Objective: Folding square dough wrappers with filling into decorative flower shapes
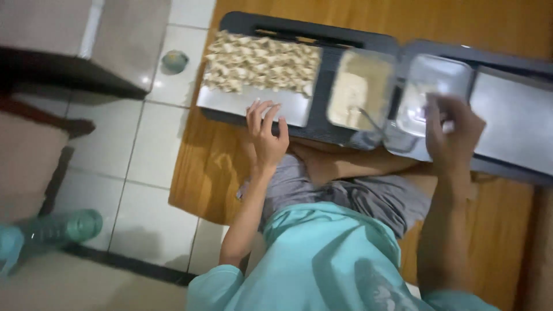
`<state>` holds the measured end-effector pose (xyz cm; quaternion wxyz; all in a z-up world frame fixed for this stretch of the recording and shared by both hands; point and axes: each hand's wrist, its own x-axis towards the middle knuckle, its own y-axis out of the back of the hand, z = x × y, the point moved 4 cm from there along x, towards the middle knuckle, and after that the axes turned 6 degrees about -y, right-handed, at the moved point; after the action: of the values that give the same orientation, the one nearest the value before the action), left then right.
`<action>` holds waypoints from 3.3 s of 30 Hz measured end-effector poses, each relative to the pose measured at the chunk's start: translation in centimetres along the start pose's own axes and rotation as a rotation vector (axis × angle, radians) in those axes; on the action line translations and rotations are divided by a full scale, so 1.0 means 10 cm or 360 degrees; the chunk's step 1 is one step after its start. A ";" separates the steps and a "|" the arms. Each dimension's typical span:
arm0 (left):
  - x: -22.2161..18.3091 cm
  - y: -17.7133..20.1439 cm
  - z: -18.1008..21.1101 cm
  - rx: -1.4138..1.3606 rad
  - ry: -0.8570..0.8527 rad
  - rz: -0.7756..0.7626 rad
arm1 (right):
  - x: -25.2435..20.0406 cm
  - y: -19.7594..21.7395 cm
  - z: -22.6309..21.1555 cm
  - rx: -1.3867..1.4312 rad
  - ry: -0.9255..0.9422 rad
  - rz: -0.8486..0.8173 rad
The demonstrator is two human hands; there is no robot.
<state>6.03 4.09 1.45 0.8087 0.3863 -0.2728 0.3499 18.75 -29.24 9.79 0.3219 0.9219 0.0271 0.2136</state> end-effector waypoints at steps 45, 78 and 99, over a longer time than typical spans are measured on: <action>1.21 0.57 3.02 -0.1613 -0.0946 -0.0569 | 0.89 -0.71 0.84 -0.0620 0.0123 -0.0124; 0.94 -2.70 1.72 -0.0065 0.0213 -0.2365 | 0.89 -0.41 0.84 0.0212 0.0439 0.0698; 0.87 -3.01 1.61 -0.0224 0.0051 -0.2357 | 0.86 -0.40 0.79 0.0186 0.0438 0.0627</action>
<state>31.96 -19.68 3.47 0.8595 0.4111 0.0491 -0.2996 30.20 -29.05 5.05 0.2134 0.8887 -0.0972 0.3939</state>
